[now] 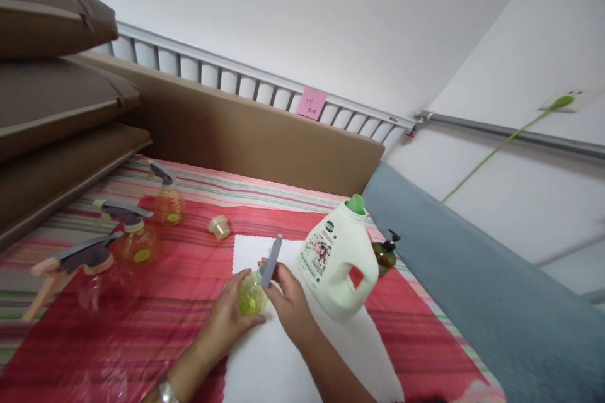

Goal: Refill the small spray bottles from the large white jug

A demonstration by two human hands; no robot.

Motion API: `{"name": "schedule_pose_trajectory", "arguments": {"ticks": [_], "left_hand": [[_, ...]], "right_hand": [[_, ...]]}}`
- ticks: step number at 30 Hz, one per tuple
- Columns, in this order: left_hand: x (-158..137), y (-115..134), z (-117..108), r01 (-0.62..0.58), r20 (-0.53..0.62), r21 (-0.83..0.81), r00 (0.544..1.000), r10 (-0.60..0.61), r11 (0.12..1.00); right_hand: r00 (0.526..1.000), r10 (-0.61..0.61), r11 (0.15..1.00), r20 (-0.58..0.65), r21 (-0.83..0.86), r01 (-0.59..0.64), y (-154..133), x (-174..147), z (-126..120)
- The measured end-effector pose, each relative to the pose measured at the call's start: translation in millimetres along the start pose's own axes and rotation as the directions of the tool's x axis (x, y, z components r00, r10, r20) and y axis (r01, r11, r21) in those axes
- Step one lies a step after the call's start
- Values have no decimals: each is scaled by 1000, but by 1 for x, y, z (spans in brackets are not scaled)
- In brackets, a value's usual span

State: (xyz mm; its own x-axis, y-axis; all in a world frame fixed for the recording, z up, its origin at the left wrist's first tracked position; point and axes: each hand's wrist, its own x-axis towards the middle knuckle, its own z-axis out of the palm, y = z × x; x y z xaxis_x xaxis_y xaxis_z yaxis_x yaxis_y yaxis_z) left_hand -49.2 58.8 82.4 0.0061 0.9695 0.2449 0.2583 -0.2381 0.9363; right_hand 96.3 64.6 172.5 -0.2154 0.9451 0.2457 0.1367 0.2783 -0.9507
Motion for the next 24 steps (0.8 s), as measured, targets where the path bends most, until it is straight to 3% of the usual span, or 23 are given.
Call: {"name": "schedule_pose_trajectory", "arguments": {"ticks": [9, 16, 20, 24], "left_hand": [[-1, -2, 0, -11, 12, 15, 1000, 10, 1000], [-1, -3, 0, -14, -6, 9, 1000, 14, 1000], [-1, -1, -1, 10, 3, 5, 1000, -10, 1000], [0, 2, -1, 19, 14, -20, 1000, -19, 1000]], "right_hand": [[985, 48, 994, -165, -91, -63, 4, 4, 9], [997, 70, 987, -12, 147, -68, 10, -5, 7], [989, 139, 971, -55, 204, -125, 14, -1, 12], [987, 133, 970, -91, 216, -111, 19, 0, 16]]}}
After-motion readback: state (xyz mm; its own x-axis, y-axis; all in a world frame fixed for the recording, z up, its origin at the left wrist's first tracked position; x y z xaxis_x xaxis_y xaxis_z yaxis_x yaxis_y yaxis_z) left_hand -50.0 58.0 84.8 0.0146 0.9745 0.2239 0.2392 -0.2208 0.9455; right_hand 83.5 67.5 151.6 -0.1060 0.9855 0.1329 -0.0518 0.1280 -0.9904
